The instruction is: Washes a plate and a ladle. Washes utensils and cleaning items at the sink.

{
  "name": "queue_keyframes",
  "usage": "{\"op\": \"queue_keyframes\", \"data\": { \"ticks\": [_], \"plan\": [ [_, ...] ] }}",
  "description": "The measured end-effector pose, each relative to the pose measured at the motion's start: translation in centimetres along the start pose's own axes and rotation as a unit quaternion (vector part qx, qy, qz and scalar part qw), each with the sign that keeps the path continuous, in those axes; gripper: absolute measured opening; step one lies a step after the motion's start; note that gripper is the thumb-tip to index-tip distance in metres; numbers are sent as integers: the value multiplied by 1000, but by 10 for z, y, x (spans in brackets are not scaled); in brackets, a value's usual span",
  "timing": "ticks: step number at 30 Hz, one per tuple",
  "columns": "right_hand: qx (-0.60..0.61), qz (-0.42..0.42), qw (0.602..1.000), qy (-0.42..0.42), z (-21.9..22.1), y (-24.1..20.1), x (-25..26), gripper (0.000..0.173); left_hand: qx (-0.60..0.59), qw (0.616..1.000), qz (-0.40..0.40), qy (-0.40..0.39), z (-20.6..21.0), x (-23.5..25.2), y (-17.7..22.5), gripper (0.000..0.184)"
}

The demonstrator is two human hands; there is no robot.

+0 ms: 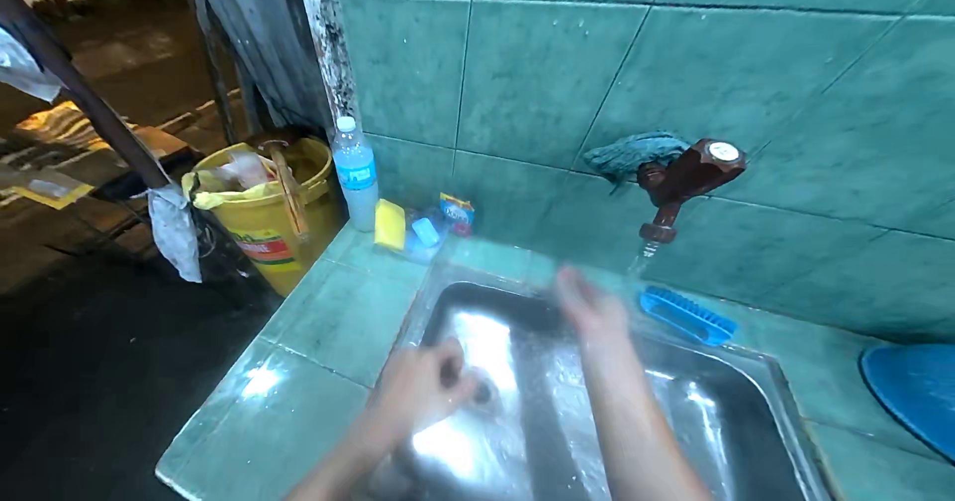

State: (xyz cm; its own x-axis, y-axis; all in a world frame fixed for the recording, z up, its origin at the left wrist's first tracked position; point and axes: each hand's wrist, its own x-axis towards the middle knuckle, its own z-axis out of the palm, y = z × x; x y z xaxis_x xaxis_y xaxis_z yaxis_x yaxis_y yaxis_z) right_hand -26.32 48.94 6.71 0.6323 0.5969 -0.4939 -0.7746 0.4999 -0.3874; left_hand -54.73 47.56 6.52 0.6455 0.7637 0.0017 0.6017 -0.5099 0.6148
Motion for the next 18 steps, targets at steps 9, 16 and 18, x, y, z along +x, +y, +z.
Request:
{"op": "queue_keyframes", "data": {
  "ticks": [9,16,18],
  "plan": [
    [-4,38,999,37,-53,9,-5,42,-216,970,-44,101,-51,55,5,35],
    [-173,56,979,-95,-67,-3,-23,32,-326,936,-21,130,-35,161,42,61],
    [-214,54,971,-92,-74,-13,-25,32,-370,917,-23,150,-27,193,58,62]
  ]
}}
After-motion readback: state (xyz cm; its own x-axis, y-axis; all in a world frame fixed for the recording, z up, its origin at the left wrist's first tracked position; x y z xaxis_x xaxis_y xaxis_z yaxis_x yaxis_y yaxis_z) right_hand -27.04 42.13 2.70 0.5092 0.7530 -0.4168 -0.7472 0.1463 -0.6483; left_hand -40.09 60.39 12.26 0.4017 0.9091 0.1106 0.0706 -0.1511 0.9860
